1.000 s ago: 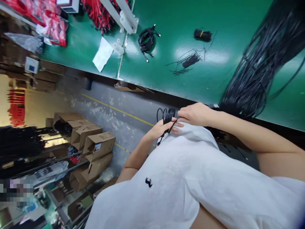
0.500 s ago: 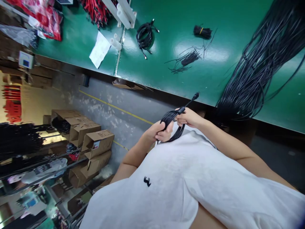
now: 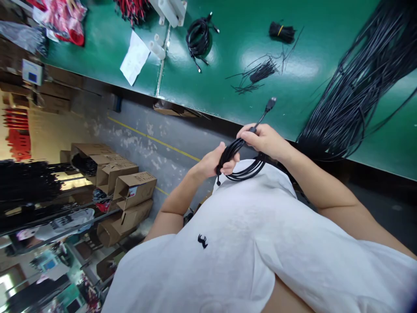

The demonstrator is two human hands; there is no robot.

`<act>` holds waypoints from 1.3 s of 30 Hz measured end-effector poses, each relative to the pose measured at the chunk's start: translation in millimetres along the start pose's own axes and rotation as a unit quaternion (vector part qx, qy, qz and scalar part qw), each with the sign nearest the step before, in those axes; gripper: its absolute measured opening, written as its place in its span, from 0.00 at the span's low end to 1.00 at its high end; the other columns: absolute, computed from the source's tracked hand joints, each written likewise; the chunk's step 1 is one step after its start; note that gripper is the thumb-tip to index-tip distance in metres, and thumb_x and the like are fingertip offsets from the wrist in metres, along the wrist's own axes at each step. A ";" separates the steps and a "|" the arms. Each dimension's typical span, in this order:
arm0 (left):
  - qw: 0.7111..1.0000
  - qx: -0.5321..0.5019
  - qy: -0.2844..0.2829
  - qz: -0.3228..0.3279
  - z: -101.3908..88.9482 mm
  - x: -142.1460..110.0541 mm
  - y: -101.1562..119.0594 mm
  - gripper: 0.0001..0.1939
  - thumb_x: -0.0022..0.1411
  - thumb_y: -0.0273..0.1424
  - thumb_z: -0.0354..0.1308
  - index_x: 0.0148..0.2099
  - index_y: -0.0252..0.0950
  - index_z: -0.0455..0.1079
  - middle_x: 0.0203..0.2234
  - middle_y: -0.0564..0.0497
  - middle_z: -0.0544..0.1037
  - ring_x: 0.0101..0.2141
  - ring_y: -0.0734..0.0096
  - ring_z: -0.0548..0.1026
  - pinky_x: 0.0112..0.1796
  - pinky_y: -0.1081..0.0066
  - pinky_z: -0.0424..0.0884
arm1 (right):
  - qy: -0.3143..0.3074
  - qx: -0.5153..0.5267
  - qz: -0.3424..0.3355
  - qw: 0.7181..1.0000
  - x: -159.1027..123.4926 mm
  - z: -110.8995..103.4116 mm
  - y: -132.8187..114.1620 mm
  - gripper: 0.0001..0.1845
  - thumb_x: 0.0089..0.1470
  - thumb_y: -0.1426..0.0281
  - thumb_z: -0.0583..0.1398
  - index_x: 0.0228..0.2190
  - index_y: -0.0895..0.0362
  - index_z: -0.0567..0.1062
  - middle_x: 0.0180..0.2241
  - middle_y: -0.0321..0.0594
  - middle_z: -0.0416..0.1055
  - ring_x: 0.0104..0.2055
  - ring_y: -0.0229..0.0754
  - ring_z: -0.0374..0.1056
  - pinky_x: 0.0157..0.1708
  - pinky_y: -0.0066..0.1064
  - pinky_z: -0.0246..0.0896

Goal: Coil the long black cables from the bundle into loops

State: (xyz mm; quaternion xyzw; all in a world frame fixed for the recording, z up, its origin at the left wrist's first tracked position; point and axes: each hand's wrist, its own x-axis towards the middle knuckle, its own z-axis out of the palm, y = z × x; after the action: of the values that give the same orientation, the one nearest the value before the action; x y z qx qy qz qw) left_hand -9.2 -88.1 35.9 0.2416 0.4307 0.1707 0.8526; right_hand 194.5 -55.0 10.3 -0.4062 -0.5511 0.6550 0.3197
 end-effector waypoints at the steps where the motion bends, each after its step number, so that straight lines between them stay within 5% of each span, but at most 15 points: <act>1: 1.000 -0.020 -0.004 -0.012 1.9 1.5 7.9 0.27 0.65 0.52 0.53 0.34 0.30 0.71 0.14 0.58 0.59 0.13 0.81 0.58 0.18 0.75 0.57 | -0.004 -0.009 -0.011 1.000 7.2 -4.7 -6.7 0.22 0.55 0.52 0.60 0.32 0.61 0.74 0.20 0.31 0.58 0.22 0.29 0.52 0.22 0.24 0.46; 5: 0.996 -0.088 0.026 0.003 8.8 10.7 27.6 0.18 0.70 0.39 0.51 0.37 0.30 0.73 0.15 0.59 0.57 0.13 0.84 0.55 0.17 0.77 0.56 | -0.062 0.049 0.015 0.997 33.7 -21.8 -12.7 0.25 0.50 0.49 0.64 0.30 0.61 0.72 0.19 0.28 0.55 0.20 0.27 0.47 0.19 0.23 0.40; 8: 0.988 -0.140 0.058 0.039 14.1 18.7 29.6 0.17 0.72 0.34 0.48 0.34 0.30 0.70 0.16 0.61 0.51 0.13 0.87 0.49 0.16 0.81 0.51 | -0.067 0.175 0.057 0.981 40.5 -25.8 10.1 0.29 0.46 0.46 0.66 0.32 0.60 0.70 0.19 0.28 0.56 0.18 0.25 0.45 0.18 0.22 0.39; 10: 0.977 -0.165 0.101 0.089 17.4 24.2 27.8 0.19 0.73 0.35 0.45 0.32 0.31 0.67 0.16 0.62 0.47 0.13 0.87 0.46 0.15 0.82 0.49 | -0.048 0.268 0.062 0.960 36.6 -20.0 31.8 0.33 0.40 0.45 0.69 0.35 0.59 0.70 0.22 0.29 0.62 0.20 0.27 0.51 0.19 0.22 0.48; 13: 0.954 -0.166 0.183 0.170 20.8 34.0 22.4 0.18 0.72 0.38 0.47 0.32 0.33 0.65 0.16 0.62 0.46 0.13 0.86 0.44 0.16 0.82 0.49 | 0.035 0.398 0.097 0.911 27.9 1.0 59.1 0.35 0.36 0.46 0.71 0.37 0.56 0.68 0.23 0.28 0.61 0.22 0.29 0.56 0.25 0.25 0.59; 16: 0.951 -0.130 0.203 0.191 22.9 42.9 15.1 0.16 0.69 0.41 0.54 0.34 0.34 0.66 0.17 0.61 0.51 0.15 0.85 0.51 0.19 0.81 0.54 | 0.182 0.467 0.140 0.854 26.7 26.0 72.8 0.31 0.40 0.45 0.69 0.31 0.54 0.64 0.18 0.23 0.44 0.18 0.28 0.42 0.17 0.22 0.47; 18: 0.959 -0.103 0.197 0.174 24.0 44.4 11.2 0.16 0.64 0.43 0.59 0.35 0.34 0.66 0.17 0.60 0.56 0.17 0.84 0.56 0.22 0.79 0.59 | 0.207 0.467 0.146 0.847 28.8 35.9 78.7 0.31 0.42 0.44 0.68 0.30 0.54 0.62 0.19 0.23 0.41 0.18 0.28 0.37 0.16 0.22 0.39; 21: 0.963 -0.082 0.206 0.156 24.2 36.7 8.7 0.20 0.57 0.46 0.66 0.34 0.35 0.65 0.17 0.61 0.55 0.16 0.84 0.54 0.21 0.79 0.57 | 0.068 0.388 0.151 0.907 35.5 24.7 93.9 0.29 0.47 0.42 0.63 0.30 0.54 0.64 0.20 0.26 0.50 0.19 0.30 0.48 0.21 0.25 0.51; 23: 0.954 -0.092 0.235 0.160 22.7 27.2 7.6 0.22 0.55 0.45 0.68 0.32 0.35 0.63 0.17 0.63 0.53 0.15 0.86 0.49 0.19 0.80 0.52 | -0.007 0.227 0.123 0.966 49.0 -7.7 109.7 0.26 0.49 0.45 0.62 0.30 0.55 0.69 0.24 0.33 0.61 0.27 0.35 0.60 0.31 0.30 0.61; 25: 0.938 -0.108 0.283 0.169 20.4 17.8 4.7 0.21 0.55 0.44 0.68 0.31 0.35 0.62 0.16 0.64 0.52 0.14 0.87 0.47 0.18 0.80 0.50 | 0.026 0.001 0.091 0.995 75.1 -57.9 126.7 0.18 0.53 0.53 0.61 0.31 0.56 0.72 0.32 0.39 0.69 0.37 0.40 0.66 0.42 0.34 0.62; 28: 0.913 -0.118 0.348 0.175 18.7 8.4 -4.3 0.21 0.55 0.44 0.67 0.32 0.35 0.62 0.15 0.64 0.53 0.13 0.87 0.47 0.17 0.80 0.49 | 0.201 -0.277 0.126 0.931 131.4 -139.0 147.9 0.12 0.58 0.64 0.57 0.36 0.59 0.75 0.41 0.47 0.72 0.46 0.45 0.66 0.49 0.37 0.59; 31: 0.894 -0.122 0.395 0.173 21.3 5.6 -15.3 0.21 0.55 0.45 0.67 0.33 0.35 0.63 0.15 0.64 0.54 0.14 0.87 0.48 0.17 0.80 0.49 | 0.290 -0.380 0.209 0.853 180.8 -185.3 161.6 0.19 0.58 0.65 0.59 0.47 0.64 0.72 0.49 0.56 0.69 0.48 0.49 0.67 0.48 0.38 0.60; 34: 0.886 -0.127 0.418 0.158 24.7 5.8 -23.4 0.21 0.56 0.46 0.66 0.35 0.35 0.65 0.17 0.62 0.56 0.15 0.86 0.51 0.19 0.80 0.52 | 0.240 -0.421 0.232 0.843 202.5 -187.9 170.0 0.19 0.58 0.67 0.59 0.48 0.65 0.72 0.50 0.58 0.68 0.48 0.50 0.67 0.48 0.39 0.61; 39: 0.904 -0.129 0.392 0.114 21.6 7.8 -29.6 0.20 0.58 0.48 0.59 0.35 0.33 0.68 0.17 0.61 0.57 0.16 0.85 0.50 0.19 0.79 0.50 | 0.208 -0.436 0.236 0.843 198.3 -176.7 172.1 0.14 0.58 0.73 0.52 0.40 0.63 0.76 0.46 0.57 0.71 0.45 0.49 0.68 0.46 0.38 0.61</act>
State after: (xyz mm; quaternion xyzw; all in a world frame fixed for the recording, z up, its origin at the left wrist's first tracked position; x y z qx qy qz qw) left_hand 15.3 -114.4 25.3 0.0906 0.6738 0.4013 0.6138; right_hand 263.4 166.1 -205.4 -0.7479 -0.5882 0.3030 0.0527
